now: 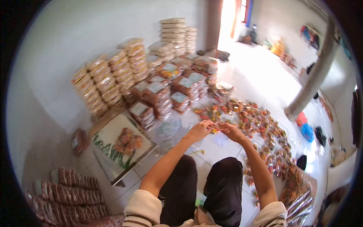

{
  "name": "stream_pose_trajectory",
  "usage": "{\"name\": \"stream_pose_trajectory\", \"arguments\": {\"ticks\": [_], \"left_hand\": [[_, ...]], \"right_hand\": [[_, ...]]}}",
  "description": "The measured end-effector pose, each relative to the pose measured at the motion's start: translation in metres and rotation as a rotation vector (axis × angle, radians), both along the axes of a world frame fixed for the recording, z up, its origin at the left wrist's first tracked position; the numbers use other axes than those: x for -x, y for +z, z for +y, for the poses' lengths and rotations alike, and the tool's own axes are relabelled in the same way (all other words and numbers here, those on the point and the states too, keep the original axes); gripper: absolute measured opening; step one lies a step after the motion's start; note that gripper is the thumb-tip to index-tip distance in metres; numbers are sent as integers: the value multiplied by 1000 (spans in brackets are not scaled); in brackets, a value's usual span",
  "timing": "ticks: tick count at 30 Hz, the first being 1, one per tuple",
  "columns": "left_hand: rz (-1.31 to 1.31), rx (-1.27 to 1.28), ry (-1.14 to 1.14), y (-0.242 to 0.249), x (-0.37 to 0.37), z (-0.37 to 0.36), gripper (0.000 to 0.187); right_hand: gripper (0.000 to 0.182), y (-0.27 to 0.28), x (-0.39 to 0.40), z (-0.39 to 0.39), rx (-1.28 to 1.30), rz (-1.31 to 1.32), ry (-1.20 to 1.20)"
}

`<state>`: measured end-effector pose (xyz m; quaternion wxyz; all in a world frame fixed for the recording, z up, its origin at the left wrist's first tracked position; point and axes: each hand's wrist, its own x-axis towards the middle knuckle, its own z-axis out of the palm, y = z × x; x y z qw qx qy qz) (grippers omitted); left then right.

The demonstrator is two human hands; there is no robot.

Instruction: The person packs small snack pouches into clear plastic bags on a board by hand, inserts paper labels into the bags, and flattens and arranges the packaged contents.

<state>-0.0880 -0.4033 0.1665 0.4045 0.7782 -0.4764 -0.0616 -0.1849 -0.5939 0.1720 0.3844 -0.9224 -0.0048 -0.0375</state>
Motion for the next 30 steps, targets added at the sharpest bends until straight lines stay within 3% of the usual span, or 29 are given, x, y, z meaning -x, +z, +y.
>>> {"name": "stream_pose_trajectory", "arguments": {"ticks": [5, 11, 14, 16, 20, 22, 23, 25, 30], "left_hand": [[70, -84, -295, -45, 20, -78, 23], [204, -361, -392, -142, 31, -138, 21], [157, -421, -317, -189, 31, -160, 24], [31, -300, -179, -221, 26, -173, 29], [38, -309, -115, -249, 4, -215, 36], [-145, -78, -110, -257, -9, -237, 42], [-133, -89, -110, -267, -17, -246, 42], [-355, -119, -52, -284, -27, -261, 45], [-326, -315, -54, -297, -29, -263, 46]], "right_hand": [[29, -98, 78, -86, -132, 61, -409], [25, -218, 148, -103, -250, 218, -707], [22, -266, 148, -104, -197, 171, -725], [24, -273, 132, -107, -96, 198, -702], [41, -294, 72, -127, 140, -37, -706], [47, -292, 39, -141, 177, -7, -734], [47, -292, 25, -149, 171, 9, -732], [52, -296, 5, -160, 400, -85, -654], [53, -304, -9, -159, 443, -4, -675]]}}
